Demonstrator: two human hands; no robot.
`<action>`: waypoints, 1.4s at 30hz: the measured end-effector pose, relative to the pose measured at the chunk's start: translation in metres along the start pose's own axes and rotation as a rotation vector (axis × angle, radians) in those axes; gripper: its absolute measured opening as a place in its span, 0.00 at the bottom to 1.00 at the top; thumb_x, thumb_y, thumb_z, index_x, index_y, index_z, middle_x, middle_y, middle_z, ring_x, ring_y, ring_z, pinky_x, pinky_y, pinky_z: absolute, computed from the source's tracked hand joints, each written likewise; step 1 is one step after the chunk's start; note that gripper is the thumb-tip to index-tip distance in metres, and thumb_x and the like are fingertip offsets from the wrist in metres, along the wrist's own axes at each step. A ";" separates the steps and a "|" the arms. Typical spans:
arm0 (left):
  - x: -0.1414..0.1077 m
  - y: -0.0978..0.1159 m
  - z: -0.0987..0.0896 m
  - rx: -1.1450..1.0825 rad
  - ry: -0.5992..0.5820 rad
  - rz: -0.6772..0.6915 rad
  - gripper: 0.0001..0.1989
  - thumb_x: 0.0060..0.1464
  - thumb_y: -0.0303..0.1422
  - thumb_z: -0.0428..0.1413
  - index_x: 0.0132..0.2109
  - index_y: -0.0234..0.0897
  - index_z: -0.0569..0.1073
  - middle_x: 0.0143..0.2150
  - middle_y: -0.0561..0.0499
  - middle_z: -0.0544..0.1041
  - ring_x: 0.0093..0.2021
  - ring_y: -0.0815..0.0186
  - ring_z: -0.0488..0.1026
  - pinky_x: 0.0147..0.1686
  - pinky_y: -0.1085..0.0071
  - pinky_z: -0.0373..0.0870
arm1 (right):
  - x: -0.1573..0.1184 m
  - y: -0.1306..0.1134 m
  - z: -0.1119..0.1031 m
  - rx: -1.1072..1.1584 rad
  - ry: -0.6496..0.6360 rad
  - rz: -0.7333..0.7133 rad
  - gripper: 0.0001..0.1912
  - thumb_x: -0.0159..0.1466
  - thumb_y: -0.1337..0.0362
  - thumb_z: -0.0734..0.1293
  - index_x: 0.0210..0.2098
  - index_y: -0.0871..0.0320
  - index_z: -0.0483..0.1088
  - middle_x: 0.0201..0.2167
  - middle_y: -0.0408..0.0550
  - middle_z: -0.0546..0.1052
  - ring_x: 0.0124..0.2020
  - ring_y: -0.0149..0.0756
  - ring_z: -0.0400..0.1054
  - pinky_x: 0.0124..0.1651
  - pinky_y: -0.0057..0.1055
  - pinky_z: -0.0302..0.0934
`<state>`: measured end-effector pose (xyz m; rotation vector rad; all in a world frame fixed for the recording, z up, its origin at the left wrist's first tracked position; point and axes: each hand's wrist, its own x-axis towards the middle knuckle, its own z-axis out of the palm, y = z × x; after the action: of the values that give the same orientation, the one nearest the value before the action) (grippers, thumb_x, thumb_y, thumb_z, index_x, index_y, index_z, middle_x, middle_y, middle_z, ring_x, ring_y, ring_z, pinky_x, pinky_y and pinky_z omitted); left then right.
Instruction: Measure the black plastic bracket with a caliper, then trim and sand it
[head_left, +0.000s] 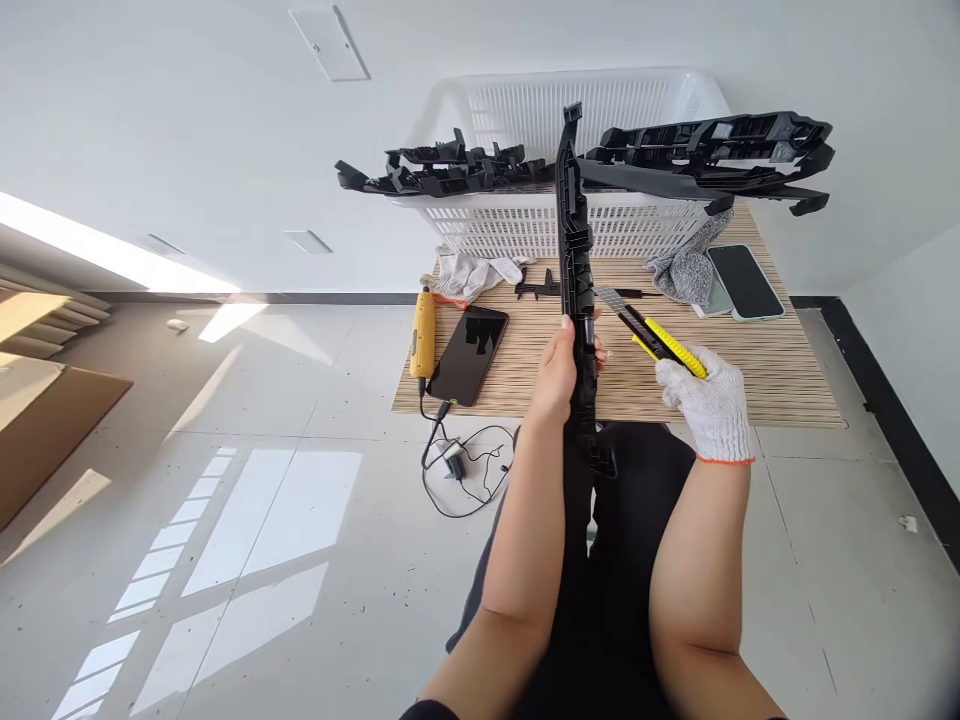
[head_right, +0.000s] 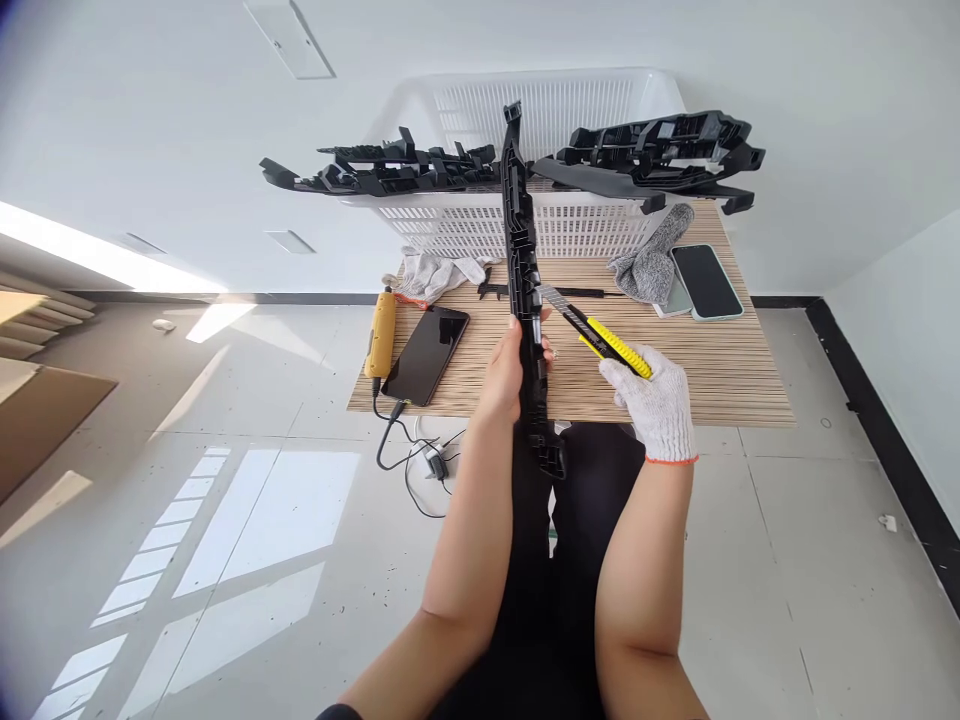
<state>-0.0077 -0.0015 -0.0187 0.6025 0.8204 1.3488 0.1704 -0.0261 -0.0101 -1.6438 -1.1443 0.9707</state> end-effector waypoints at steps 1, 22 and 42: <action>0.001 -0.003 0.004 0.009 -0.002 0.004 0.22 0.65 0.49 0.52 0.49 0.36 0.78 0.30 0.52 0.74 0.29 0.72 0.73 0.30 0.77 0.69 | 0.001 0.001 0.001 0.027 0.018 -0.006 0.13 0.54 0.57 0.73 0.35 0.57 0.75 0.21 0.40 0.71 0.18 0.26 0.61 0.20 0.25 0.58; -0.023 0.009 -0.012 0.163 0.099 0.109 0.15 0.57 0.44 0.62 0.46 0.41 0.75 0.47 0.48 0.80 0.39 0.65 0.81 0.34 0.73 0.75 | -0.002 -0.001 -0.001 0.042 0.022 -0.014 0.12 0.52 0.62 0.72 0.35 0.58 0.75 0.18 0.38 0.68 0.17 0.26 0.60 0.18 0.24 0.54; -0.024 0.014 -0.014 0.058 0.183 -0.118 0.19 0.60 0.50 0.57 0.47 0.41 0.79 0.30 0.53 0.75 0.25 0.72 0.72 0.22 0.77 0.64 | -0.002 0.001 -0.008 0.009 -0.072 -0.034 0.18 0.49 0.61 0.75 0.39 0.58 0.80 0.19 0.39 0.71 0.21 0.27 0.62 0.24 0.26 0.60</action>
<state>-0.0279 -0.0239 -0.0120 0.4723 1.0309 1.2885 0.1779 -0.0297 -0.0085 -1.5884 -1.2112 1.0190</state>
